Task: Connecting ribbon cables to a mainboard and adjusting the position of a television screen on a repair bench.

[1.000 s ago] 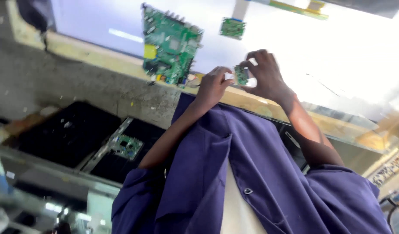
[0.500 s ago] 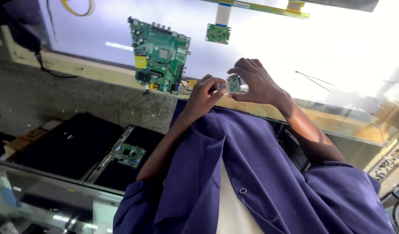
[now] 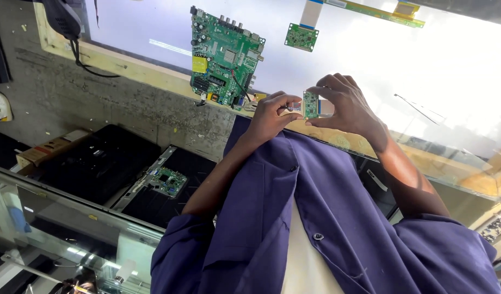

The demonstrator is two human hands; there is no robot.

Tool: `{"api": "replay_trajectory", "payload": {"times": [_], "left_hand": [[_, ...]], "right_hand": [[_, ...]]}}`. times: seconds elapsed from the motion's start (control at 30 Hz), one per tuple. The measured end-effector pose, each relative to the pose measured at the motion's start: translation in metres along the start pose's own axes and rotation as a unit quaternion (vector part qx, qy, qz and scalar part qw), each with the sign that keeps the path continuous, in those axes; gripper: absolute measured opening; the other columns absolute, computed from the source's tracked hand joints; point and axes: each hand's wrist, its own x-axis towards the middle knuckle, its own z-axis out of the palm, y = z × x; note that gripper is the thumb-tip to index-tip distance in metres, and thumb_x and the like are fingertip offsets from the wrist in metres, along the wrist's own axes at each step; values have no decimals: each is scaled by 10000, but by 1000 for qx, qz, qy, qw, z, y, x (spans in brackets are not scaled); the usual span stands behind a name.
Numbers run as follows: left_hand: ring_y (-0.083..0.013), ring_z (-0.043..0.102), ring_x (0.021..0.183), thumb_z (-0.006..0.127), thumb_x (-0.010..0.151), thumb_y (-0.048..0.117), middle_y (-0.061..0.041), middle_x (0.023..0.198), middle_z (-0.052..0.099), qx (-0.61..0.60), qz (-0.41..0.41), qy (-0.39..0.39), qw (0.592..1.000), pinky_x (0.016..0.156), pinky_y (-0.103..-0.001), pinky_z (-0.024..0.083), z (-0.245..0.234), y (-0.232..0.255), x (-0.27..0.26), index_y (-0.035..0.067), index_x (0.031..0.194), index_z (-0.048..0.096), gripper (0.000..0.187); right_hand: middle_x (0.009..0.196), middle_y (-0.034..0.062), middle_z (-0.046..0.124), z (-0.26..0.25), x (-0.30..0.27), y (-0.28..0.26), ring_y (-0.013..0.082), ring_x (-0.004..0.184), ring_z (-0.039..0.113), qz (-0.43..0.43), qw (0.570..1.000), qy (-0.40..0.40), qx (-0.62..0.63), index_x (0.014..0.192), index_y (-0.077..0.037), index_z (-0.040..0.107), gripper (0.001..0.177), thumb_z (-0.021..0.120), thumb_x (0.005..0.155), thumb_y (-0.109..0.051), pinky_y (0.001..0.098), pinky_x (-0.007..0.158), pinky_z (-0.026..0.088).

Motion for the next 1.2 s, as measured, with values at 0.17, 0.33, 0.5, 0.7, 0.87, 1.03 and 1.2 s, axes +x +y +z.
{"api": "replay_trajectory", "payload": {"times": [0.17, 0.33, 0.5, 0.7, 0.87, 1.03, 1.2], "left_hand": [[-141, 500, 564, 826, 797, 123, -87, 708, 554, 22, -4, 11, 1000, 505, -265, 413, 3, -19, -1, 7, 1096, 674, 355], [-135, 502, 566, 848, 794, 171, -70, 689, 548, 2, -14, 51, 999, 526, -250, 427, 2, -32, 3, 38, 1108, 666, 387], [-101, 506, 605, 793, 812, 242, 10, 762, 590, 47, -99, 129, 986, 593, -277, 453, 11, -20, 23, 153, 1096, 599, 355], [-127, 609, 594, 845, 741, 225, 15, 786, 658, 117, -88, 217, 965, 561, -303, 499, 19, -39, 51, 154, 967, 582, 354], [-194, 581, 636, 867, 682, 271, 11, 711, 595, 273, -13, 254, 928, 577, -361, 489, 17, -48, 74, 133, 979, 579, 436], [-131, 572, 603, 842, 702, 399, 73, 681, 575, 360, -3, 258, 896, 585, -329, 471, 20, -56, 82, 187, 1005, 563, 463], [-131, 600, 524, 819, 780, 316, 0, 747, 698, 158, -79, 268, 947, 531, -274, 470, 23, -30, 78, 136, 1041, 590, 391]], "right_hand": [[931, 180, 605, 4, -5, 0, 335, 890, 573, 31, 999, 37, -22, 1121, 37, 699, 702, 848, 703, -507, 500, 897, 432], [991, 184, 630, -18, -22, 21, 323, 997, 547, 68, 993, 55, -76, 1180, 13, 708, 655, 868, 696, -398, 460, 920, 427], [1211, 172, 528, -48, -60, 64, 339, 1069, 470, 91, 923, 131, -349, 1319, -45, 636, 720, 923, 720, -325, 438, 830, 443], [1207, 170, 548, -47, -43, 58, 345, 1117, 462, 75, 928, 192, -311, 1268, 3, 661, 669, 969, 742, -272, 475, 899, 423], [987, 119, 565, -3, 20, 57, 279, 1077, 456, 64, 961, 195, -184, 1139, 7, 742, 380, 870, 793, -82, 402, 946, 367], [762, 74, 603, 25, 60, 50, 229, 850, 492, 59, 967, 226, -106, 974, -30, 783, 173, 849, 815, -47, 364, 793, 428], [757, 133, 694, 39, 58, 35, 157, 531, 603, 237, 941, 200, 137, 1008, -14, 744, 89, 669, 966, -34, 247, 402, 382]]}}
